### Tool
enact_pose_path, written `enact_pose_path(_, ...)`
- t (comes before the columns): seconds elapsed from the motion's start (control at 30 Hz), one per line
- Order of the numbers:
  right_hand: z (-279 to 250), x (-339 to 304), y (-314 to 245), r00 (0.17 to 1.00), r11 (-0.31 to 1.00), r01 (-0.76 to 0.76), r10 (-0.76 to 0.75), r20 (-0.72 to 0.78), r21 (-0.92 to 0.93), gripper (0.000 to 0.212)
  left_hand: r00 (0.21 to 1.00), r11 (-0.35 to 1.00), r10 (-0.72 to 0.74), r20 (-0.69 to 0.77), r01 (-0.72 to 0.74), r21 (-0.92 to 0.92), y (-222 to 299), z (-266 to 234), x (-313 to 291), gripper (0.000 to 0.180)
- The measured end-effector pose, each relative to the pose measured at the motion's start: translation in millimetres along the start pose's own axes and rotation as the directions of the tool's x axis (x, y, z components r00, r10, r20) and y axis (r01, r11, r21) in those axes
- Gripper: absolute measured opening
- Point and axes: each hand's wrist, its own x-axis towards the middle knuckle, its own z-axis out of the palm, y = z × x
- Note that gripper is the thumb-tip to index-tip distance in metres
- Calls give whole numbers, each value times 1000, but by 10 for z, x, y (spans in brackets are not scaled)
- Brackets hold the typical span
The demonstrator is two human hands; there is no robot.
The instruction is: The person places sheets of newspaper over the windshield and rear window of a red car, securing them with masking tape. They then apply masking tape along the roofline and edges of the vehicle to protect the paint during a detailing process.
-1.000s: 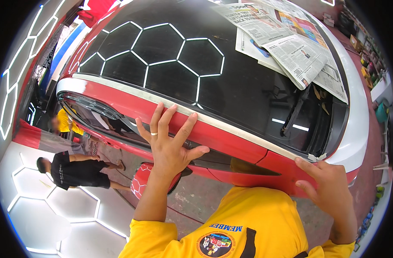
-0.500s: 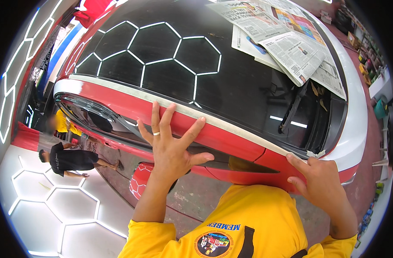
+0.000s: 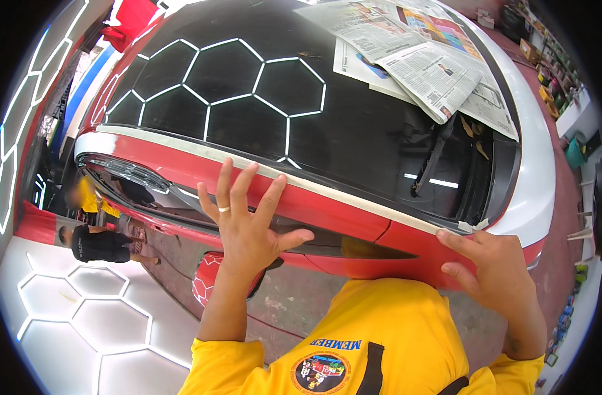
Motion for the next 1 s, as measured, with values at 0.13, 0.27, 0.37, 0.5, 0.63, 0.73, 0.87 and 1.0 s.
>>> enact_pose_path(0.13,59,23,11,999,999,42,-42,-16,-18,52,997,999,43,61,-42,-11,84,2,-25,97)
enact_pose_path(0.27,132,44,-13,999,998,29,-28,25,-58,53,998,998,36,44,-34,-50,125,19,-19,94)
enact_pose_path(0.37,155,57,-23,999,996,22,-20,30,-84,56,999,998,33,39,-31,-56,183,35,-19,90)
enact_pose_path(0.5,160,75,-20,998,996,31,-26,51,-82,56,999,998,30,31,-28,-63,207,89,-44,86)
enact_pose_path(0.63,143,88,-41,998,995,16,-10,63,-98,56,998,997,42,49,-38,-63,228,92,-51,86)
enact_pose_path(0.73,84,102,-38,996,994,-12,21,89,-106,56,997,997,63,53,-60,-54,255,106,-51,86)
enact_pose_path(0.87,50,134,28,999,994,21,-17,33,-105,50,997,997,70,38,-68,-40,293,122,-61,85)
enact_pose_path(1.0,44,100,18,998,995,20,-15,56,-93,50,998,997,60,16,-60,-40,307,151,-77,85)
